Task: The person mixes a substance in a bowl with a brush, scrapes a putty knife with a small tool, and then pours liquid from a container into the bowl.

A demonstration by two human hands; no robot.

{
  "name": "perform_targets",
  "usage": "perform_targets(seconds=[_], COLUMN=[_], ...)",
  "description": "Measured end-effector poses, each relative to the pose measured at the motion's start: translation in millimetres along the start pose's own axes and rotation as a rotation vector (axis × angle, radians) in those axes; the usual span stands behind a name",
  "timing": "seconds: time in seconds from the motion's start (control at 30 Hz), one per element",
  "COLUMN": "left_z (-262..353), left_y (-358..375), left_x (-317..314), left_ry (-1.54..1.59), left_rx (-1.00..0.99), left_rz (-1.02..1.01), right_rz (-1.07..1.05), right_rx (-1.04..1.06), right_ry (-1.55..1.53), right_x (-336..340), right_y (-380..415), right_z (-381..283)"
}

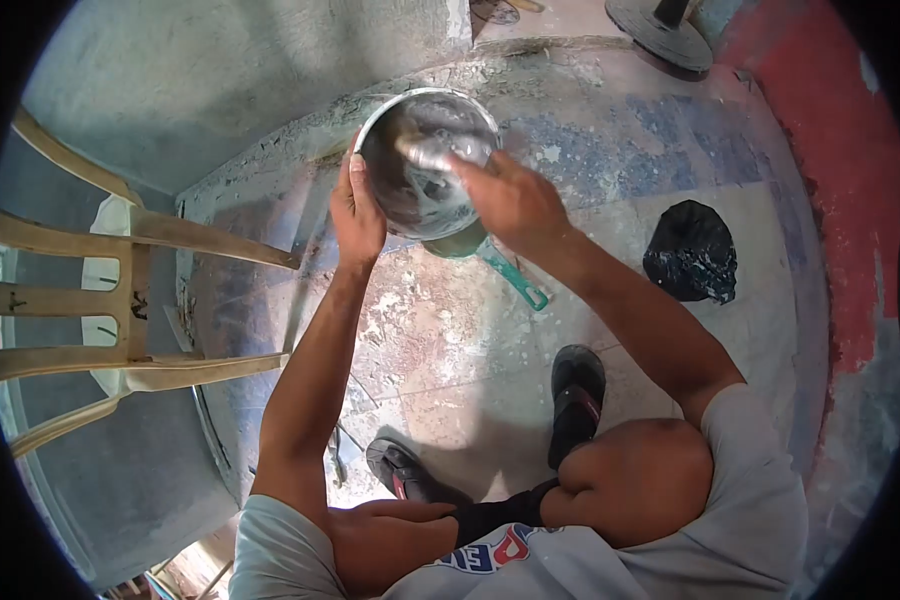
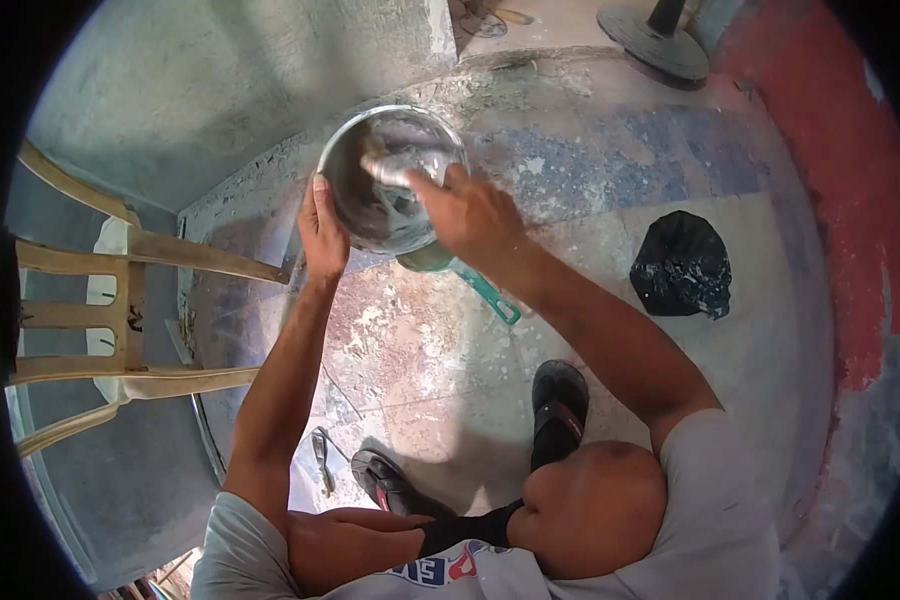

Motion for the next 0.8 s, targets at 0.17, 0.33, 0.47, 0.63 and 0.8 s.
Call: perform_targets(seconds=[0.17, 0.33, 0.47, 0.63, 0.8], left_z=[11, 15, 10, 7, 16], left_y=[-3, 0, -6, 2, -5], left_x=[6, 1, 2, 8, 9], left_ry=[-0.101, -0.144, -0.141, -0.160, -0.225], left_rx=[-0.044, -0.063, -0.073, -0.048, -0.064], left_rz=[0.049, 0.068, 0.076, 0.075, 0.085], right_rz=[-0.150, 0.022, -0.085, -0.114, -0.183], right_rx=[0.117, 0.118, 0.158, 0.103, 0.167], right_ry=[0.115, 0.106, 0.186, 0.196, 0.362], right_x=[-14, -1, -20, 11, -15], right_y=[23, -1, 17, -19, -6], right_z=[-3, -2, -4, -3, 18])
Point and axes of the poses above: each hand's wrist, its own y-axis away from the middle knuckle, its own x-axis out of the back of the hand, z = x × y, the point moved 5 cm from there along -y, towards the middle knuckle, and after that the axes turned 8 degrees about z, right-handed, at the moved point
